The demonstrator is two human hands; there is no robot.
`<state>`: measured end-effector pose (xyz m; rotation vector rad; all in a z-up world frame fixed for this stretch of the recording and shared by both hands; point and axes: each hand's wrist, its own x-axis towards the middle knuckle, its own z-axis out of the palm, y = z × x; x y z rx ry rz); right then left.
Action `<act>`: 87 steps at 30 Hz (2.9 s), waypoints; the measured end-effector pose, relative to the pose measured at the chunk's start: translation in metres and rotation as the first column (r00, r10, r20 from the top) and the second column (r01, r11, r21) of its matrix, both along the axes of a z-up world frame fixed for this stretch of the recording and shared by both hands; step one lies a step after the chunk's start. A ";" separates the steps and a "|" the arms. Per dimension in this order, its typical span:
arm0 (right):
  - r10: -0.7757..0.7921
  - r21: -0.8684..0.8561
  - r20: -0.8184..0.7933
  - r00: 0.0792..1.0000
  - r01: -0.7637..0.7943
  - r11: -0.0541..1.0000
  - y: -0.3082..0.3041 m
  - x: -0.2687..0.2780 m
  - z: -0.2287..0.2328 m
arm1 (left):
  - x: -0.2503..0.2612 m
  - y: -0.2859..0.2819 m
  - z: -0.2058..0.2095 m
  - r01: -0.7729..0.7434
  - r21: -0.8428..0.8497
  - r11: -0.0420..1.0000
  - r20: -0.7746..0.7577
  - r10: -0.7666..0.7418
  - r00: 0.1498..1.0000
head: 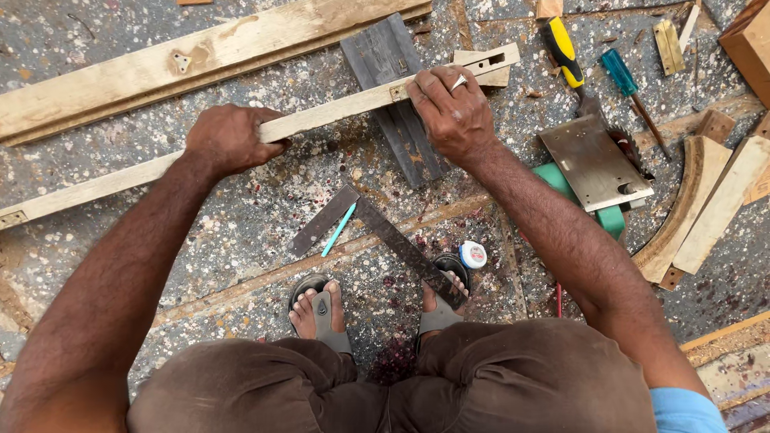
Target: The person measures and marks a wood plank using a tape measure and pencil, then cuts it with a circular saw. They use a square to check angles and join wood pieces with a hammer.
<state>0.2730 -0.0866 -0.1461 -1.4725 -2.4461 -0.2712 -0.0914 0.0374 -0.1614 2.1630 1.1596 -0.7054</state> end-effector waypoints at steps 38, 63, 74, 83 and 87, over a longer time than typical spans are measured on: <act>-0.476 -0.956 0.020 0.879 0.156 0.247 -0.218 -0.086 -0.038 | -0.009 0.040 -0.002 -0.237 -0.209 0.949 0.154 0.271 0.950; -0.060 -0.037 0.074 0.995 0.063 0.997 -0.008 -0.020 -0.009 | -0.010 -0.034 0.000 -0.080 0.299 0.951 0.200 0.019 0.980; -0.029 -0.202 0.121 0.992 0.053 0.978 0.013 -0.017 0.008 | -0.015 -0.030 -0.009 -0.054 0.293 0.955 0.201 -0.006 0.980; 0.013 -0.550 0.320 0.947 0.175 0.817 0.054 -0.027 0.025 | -0.015 -0.032 -0.013 -0.080 0.273 0.959 0.208 0.022 0.978; 0.057 -0.578 0.337 0.940 0.159 0.801 0.063 -0.026 0.031 | -0.016 -0.032 -0.014 -0.049 0.324 0.945 0.223 -0.026 0.974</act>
